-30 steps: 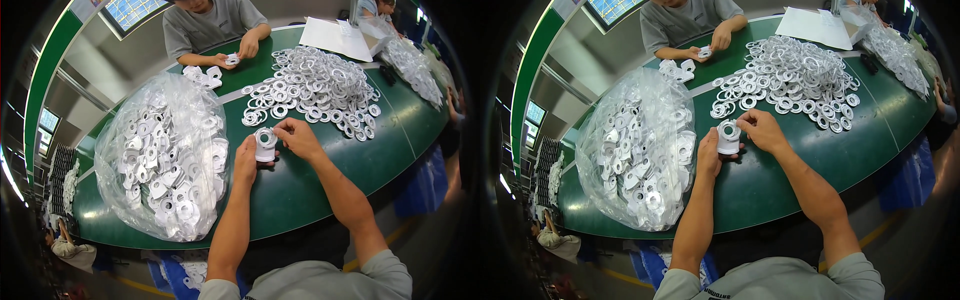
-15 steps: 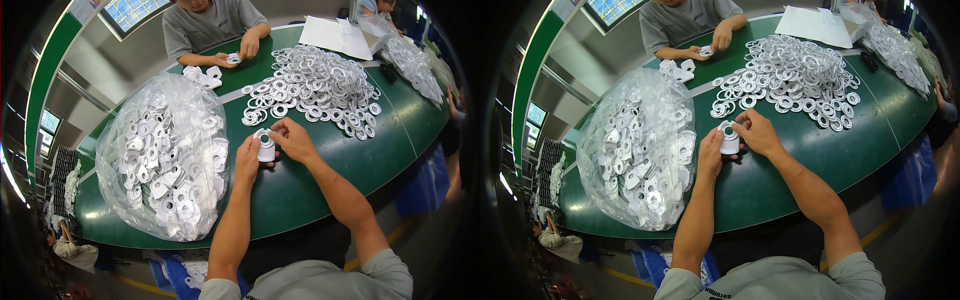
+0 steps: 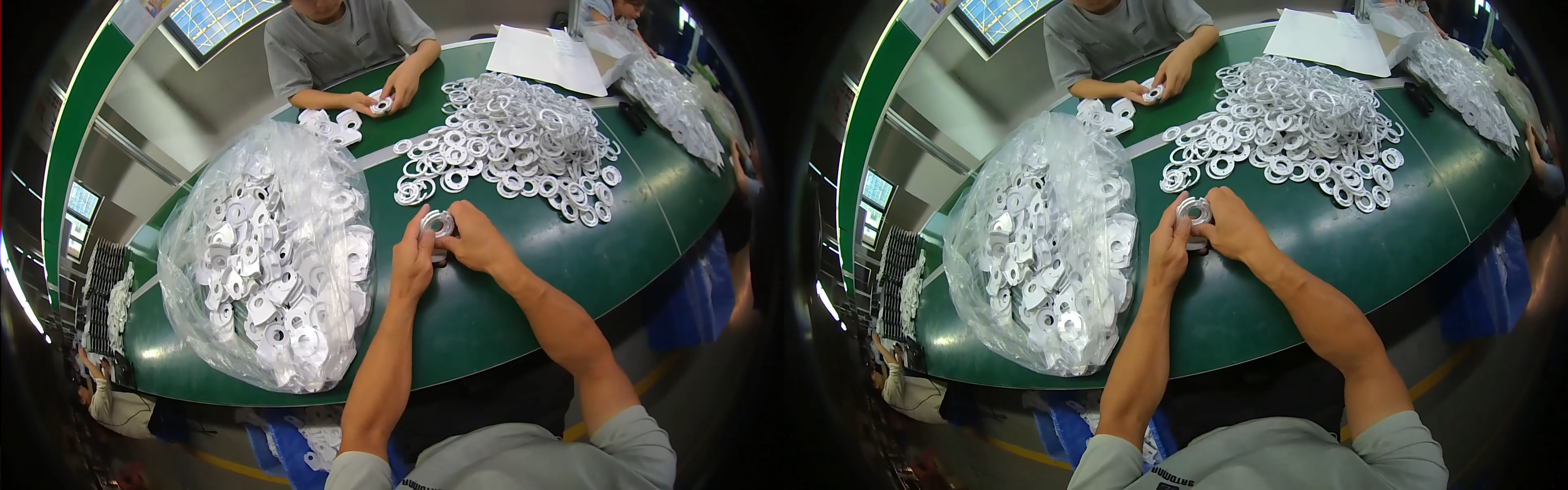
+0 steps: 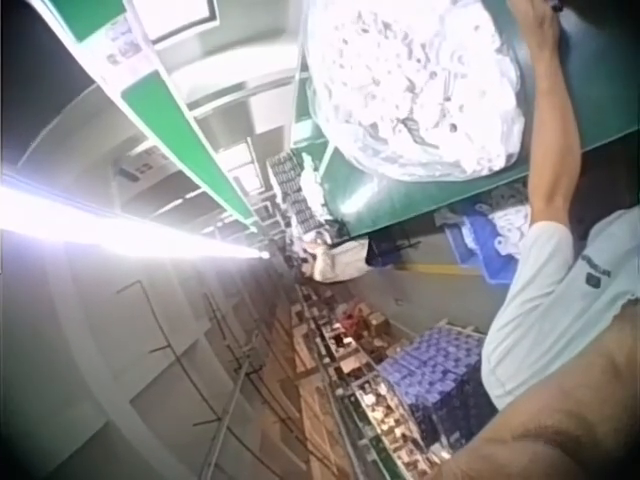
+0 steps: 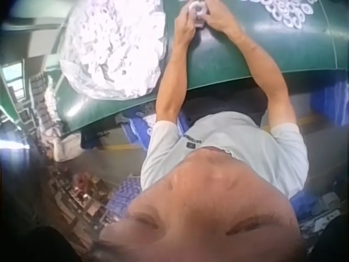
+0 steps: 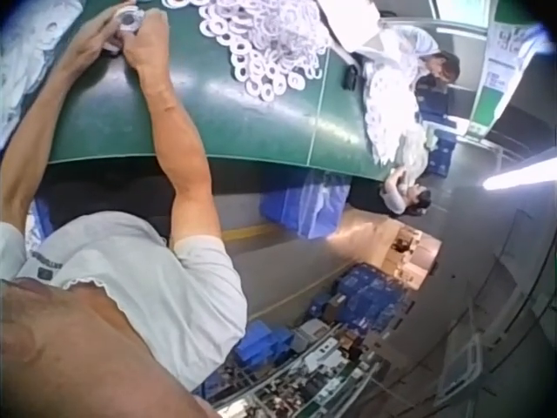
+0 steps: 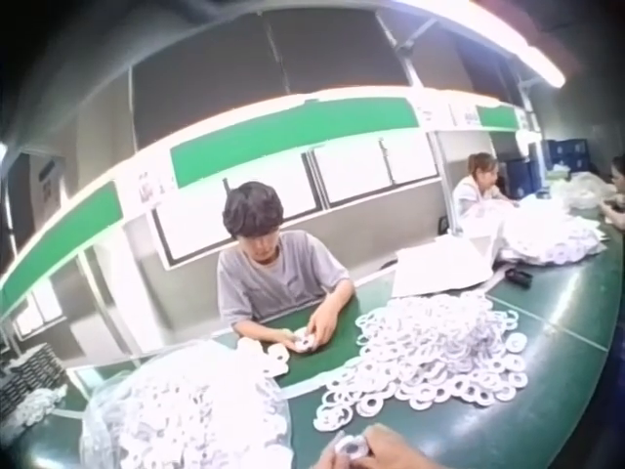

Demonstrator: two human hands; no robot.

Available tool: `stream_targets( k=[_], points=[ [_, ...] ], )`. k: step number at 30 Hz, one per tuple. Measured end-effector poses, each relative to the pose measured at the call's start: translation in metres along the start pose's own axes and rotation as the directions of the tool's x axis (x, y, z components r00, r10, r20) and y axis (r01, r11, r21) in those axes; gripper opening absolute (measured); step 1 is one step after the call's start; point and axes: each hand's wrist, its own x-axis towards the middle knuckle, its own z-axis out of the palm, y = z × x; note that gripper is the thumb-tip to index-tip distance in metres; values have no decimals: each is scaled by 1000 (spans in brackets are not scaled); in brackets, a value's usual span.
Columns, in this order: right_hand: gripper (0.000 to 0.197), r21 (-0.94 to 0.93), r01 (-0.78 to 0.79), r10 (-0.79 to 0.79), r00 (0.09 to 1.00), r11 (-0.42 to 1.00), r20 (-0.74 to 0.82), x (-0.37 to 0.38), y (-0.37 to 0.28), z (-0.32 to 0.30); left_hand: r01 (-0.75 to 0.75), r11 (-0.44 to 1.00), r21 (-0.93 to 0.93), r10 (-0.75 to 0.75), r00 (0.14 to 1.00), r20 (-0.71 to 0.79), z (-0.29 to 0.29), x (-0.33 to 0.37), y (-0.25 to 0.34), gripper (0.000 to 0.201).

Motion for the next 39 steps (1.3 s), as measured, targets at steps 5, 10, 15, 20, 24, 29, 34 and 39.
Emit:
stream_targets(
  k=[5, 10, 15, 20, 24, 29, 34, 39],
  points=[
    [36, -73, 139, -149, 977, 988, -150, -3, 12, 10, 5, 1000, -10, -5, 1000, 13, 1, 0, 2, 42],
    [32, 275, -225, 168, 961, 935, 218, 4, -14, -15, 141, 982, -127, -145, 989, -18, -8, 0, 4, 34],
    [22, 497, -342, 166, 916, 797, 365, 12, 14, -31, 152, 976, -154, -156, 988, -13, -13, 4, 0, 29],
    [17, 519, -460, 194, 852, 720, 487, 9, 16, -31, 103, 988, -117, -105, 994, -15, -14, 3, -5, 30],
    [16, 520, -429, 184, 870, 738, 457, 9, 12, -24, 60, 994, -94, -65, 997, -50, -14, 3, -4, 29],
    [16, 522, -346, 174, 920, 780, 350, 10, 12, -20, 45, 999, 12, -46, 999, 29, -20, 6, 1, 38],
    [19, 606, -324, 119, 928, 726, 354, 10, 18, -15, 207, 941, -270, -189, 978, 89, -20, 4, 14, 46],
    [21, 493, -347, 163, 912, 798, 378, 9, 19, -20, 256, 910, -328, -214, 964, 159, -18, 4, 13, 44]
  ],
)
